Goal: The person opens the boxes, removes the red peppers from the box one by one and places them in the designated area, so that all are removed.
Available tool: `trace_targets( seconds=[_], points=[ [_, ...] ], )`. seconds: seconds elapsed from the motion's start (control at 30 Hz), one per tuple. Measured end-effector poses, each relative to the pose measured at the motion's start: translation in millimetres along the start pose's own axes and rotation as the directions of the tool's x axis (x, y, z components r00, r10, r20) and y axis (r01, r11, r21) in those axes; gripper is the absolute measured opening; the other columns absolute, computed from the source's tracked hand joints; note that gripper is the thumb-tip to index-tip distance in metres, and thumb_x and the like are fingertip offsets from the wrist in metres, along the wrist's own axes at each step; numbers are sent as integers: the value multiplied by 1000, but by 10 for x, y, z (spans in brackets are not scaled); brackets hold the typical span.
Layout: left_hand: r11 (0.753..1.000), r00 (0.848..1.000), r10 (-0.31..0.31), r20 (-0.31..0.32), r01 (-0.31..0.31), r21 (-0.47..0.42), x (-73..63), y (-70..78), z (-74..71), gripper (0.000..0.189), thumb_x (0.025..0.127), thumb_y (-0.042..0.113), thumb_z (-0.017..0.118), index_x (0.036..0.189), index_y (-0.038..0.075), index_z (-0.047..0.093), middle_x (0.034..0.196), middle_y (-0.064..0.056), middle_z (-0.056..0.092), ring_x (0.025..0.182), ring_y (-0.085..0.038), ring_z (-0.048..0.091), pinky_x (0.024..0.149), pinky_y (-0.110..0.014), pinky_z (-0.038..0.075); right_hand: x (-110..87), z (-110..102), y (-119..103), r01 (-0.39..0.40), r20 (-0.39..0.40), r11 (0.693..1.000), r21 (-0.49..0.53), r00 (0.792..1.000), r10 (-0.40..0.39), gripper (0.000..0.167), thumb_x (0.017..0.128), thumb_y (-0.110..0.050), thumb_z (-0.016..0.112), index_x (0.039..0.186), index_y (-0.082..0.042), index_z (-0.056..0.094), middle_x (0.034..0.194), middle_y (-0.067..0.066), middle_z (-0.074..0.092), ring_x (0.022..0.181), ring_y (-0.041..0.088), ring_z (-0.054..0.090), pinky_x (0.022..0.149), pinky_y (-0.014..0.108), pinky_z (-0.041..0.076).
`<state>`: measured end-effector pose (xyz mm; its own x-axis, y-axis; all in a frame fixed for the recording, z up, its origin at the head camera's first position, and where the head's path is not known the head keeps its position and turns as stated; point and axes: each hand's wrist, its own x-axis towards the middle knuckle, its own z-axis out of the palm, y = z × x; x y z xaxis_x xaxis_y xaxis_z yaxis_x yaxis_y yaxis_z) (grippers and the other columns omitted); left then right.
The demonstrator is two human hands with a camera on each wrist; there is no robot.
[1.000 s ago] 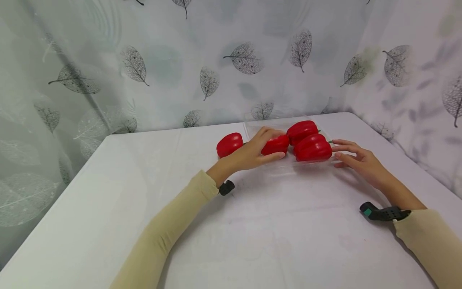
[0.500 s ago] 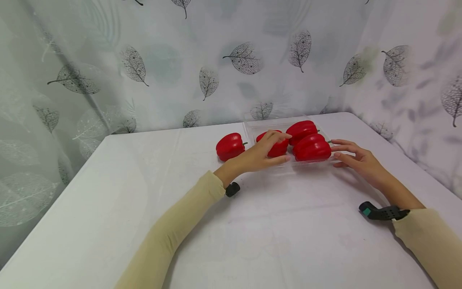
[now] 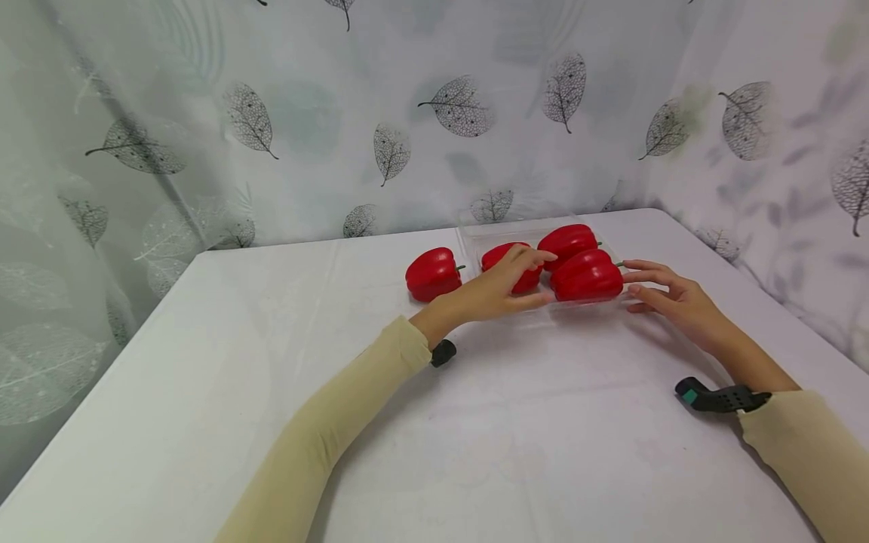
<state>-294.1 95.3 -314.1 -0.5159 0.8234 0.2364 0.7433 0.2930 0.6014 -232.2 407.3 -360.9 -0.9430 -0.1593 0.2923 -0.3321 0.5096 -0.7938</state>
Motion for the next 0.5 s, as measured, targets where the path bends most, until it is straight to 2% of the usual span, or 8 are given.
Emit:
trace_targets(
  seconds=[0.2, 0.5],
  points=[
    [1000, 999, -18, 28, 17, 10, 53, 53, 35, 65, 92, 29, 67, 146, 14, 35, 140, -5, 39, 131, -15, 39, 93, -18, 47, -2, -3, 12, -15, -5, 1000, -9, 1000, 15, 33, 99, -6, 53, 132, -1, 55, 137, -19, 40, 104, -10, 56, 71, 16, 55],
    [997, 998, -57, 19, 56, 44, 108, 95, 80, 65, 92, 33, 67, 146, 18, 35, 142, 0, 37, 130, -6, 36, 92, -14, 45, -3, -2, 11, -16, 1, 1000, -7, 1000, 16, 34, 99, -6, 53, 133, -1, 54, 139, -16, 40, 104, -9, 57, 72, 16, 55]
  ],
)
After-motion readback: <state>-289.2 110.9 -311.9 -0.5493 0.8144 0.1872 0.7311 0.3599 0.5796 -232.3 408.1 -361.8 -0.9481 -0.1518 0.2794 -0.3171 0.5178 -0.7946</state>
